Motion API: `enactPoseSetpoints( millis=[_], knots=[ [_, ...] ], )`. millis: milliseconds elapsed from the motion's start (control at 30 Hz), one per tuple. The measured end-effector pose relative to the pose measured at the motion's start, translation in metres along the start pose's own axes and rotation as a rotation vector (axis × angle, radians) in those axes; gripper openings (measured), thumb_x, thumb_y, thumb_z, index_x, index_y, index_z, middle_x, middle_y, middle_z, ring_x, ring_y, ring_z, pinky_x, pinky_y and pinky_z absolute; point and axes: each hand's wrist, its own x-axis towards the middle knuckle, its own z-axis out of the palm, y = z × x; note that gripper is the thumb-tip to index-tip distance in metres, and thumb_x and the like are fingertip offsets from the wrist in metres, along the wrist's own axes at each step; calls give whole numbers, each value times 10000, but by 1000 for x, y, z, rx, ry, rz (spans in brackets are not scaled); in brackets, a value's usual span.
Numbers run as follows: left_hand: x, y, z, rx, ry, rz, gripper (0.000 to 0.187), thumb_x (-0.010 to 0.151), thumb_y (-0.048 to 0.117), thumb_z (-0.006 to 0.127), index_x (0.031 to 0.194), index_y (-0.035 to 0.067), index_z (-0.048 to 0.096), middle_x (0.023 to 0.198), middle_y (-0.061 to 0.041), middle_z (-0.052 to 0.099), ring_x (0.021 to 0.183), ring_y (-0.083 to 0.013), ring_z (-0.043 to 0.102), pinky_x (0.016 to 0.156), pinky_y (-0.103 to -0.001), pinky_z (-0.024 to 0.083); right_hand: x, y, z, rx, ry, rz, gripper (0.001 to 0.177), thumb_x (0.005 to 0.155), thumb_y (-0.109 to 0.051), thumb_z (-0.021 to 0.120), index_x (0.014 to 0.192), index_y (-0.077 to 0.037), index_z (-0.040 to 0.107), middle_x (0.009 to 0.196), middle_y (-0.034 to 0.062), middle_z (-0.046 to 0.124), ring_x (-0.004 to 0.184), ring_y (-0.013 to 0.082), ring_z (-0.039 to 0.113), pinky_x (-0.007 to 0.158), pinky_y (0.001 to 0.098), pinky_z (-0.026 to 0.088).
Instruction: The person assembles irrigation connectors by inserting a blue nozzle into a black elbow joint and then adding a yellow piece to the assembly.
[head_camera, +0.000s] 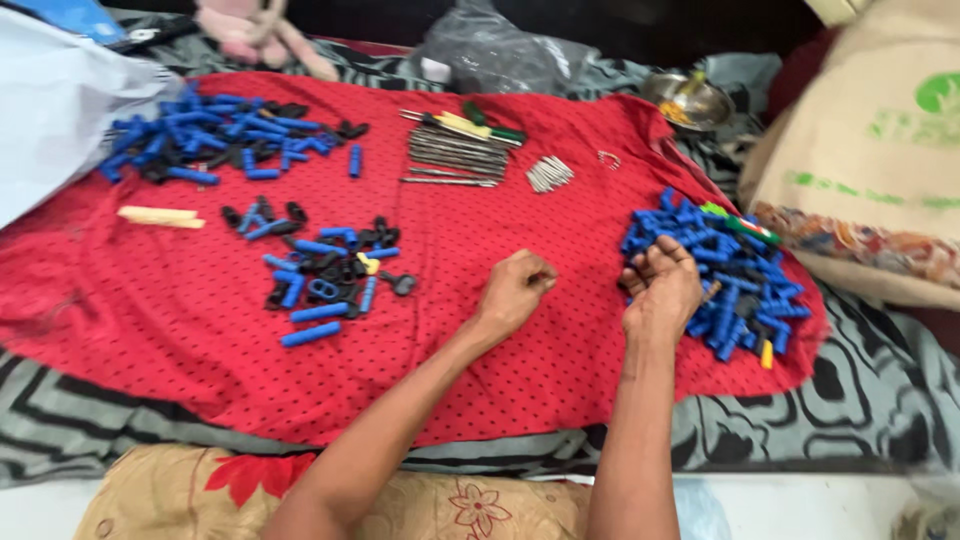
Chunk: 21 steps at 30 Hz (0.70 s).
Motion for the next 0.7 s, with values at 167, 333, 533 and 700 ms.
enactPoseSetpoints(
  millis=[167, 333, 533, 700],
  knots=[
    [-15, -21, -99, 186, 144, 33, 105, 804, 58, 740, 907, 58, 760, 860, -112, 700, 813, -269, 703, 728, -386, 562, -32, 46, 48, -206, -177, 56, 214, 923, 0, 602, 1113, -70, 672, 848, 16, 670, 686, 138, 654, 574, 302, 566],
    [-22, -7, -179, 449, 43, -43, 146, 850, 66, 677, 965, 57, 766, 921, -168, 698, 925, -364, 661, 812, -448, 522, -103, 95, 94, -419, -481, 110, 183, 925, 20, 613, 1063, -42, 715, 840, 59, 684, 672, 151, 645, 605, 326, 580],
    [-33, -16, -214, 409, -173, -81, 406, 752, 9, 575, 1120, 44, 744, 1019, -190, 724, 991, -374, 662, 874, -441, 519, -191, 124, 129, -790, -868, -286, 354, 851, -38, 708, 1202, -64, 673, 1129, 82, 689, 1038, 235, 628, 900, 350, 536],
    [-31, -19, -214, 411, -173, 41, 347, 761, 16, 588, 1071, 29, 745, 995, -203, 728, 957, -407, 648, 868, -462, 507, -206, 132, 138, -1081, -843, -711, 307, 863, -89, 725, 1166, -58, 682, 1225, 134, 684, 1129, 348, 606, 981, 430, 485]
  ],
)
